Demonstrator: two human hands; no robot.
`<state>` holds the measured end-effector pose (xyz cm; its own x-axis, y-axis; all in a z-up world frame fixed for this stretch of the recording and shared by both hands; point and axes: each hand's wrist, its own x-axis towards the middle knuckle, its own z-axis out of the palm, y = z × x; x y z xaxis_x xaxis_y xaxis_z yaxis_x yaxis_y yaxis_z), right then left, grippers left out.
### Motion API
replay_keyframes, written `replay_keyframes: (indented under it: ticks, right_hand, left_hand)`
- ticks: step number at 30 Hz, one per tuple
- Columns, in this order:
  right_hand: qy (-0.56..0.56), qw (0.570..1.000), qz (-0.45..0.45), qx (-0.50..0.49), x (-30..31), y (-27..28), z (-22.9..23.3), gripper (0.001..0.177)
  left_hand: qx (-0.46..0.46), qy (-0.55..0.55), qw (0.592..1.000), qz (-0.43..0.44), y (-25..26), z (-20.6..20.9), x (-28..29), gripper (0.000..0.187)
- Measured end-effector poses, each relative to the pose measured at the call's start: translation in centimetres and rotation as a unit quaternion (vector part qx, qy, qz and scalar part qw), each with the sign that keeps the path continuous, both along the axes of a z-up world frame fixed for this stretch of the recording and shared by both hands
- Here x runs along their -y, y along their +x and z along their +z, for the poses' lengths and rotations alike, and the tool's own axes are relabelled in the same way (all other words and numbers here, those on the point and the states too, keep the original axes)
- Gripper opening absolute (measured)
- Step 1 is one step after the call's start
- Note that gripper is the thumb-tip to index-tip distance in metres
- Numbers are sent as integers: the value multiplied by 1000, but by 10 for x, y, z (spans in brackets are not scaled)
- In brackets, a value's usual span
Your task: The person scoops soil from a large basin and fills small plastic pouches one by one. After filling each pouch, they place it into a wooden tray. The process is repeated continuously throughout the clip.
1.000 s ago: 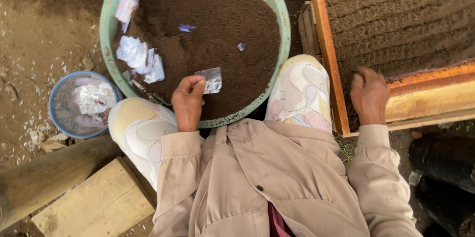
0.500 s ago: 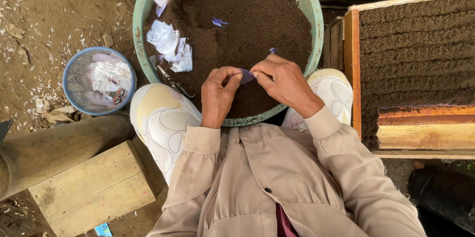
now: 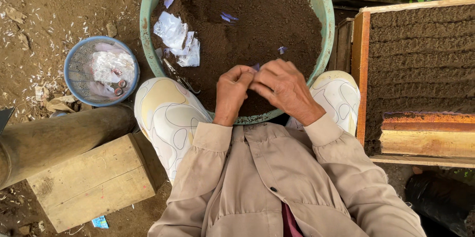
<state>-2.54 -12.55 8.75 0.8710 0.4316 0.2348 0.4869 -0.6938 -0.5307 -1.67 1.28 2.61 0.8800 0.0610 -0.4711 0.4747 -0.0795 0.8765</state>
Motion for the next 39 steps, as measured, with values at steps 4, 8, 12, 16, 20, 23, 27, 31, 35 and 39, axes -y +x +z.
replay_keyframes:
  ticks: [4,8,12,16,20,23,27,31,35,39]
  right_hand:
    - [100,993,-44,-47,18,12,-27,12]
    - [56,953,-235,-182,43,42,-92,29]
    - [112,910,-296,-268,68,71,-153,26]
    - [156,900,-310,-264,70,96,-112,20]
    - [81,954,-228,-179,38,138,-90,15]
    - [-49,969,-130,-205,-3,168,-103,29]
    - [-195,950,-80,-230,-31,198,-168,53]
    - [-213,950,-115,-199,-27,211,-186,42]
    - [-125,939,-231,-224,1,243,-215,24]
    - [26,939,-223,-260,-23,237,-105,27]
  left_hand:
    - [-19,-57,996,70,5,-14,-7,12]
    - [-16,-106,988,113,3,-1,-18,13]
    - [-11,-141,981,131,6,8,-25,15]
    - [-7,-146,978,147,7,-1,-33,16]
    - [-6,-176,968,180,11,2,-31,13]
    - [-11,-183,965,187,8,-1,-32,14]
    - [-7,-181,966,184,9,-2,-32,13]
    - [-24,-197,961,191,12,-8,-34,13]
    - [-34,-204,962,177,9,-16,-33,14]
    - [-34,-203,965,162,10,-13,-30,13]
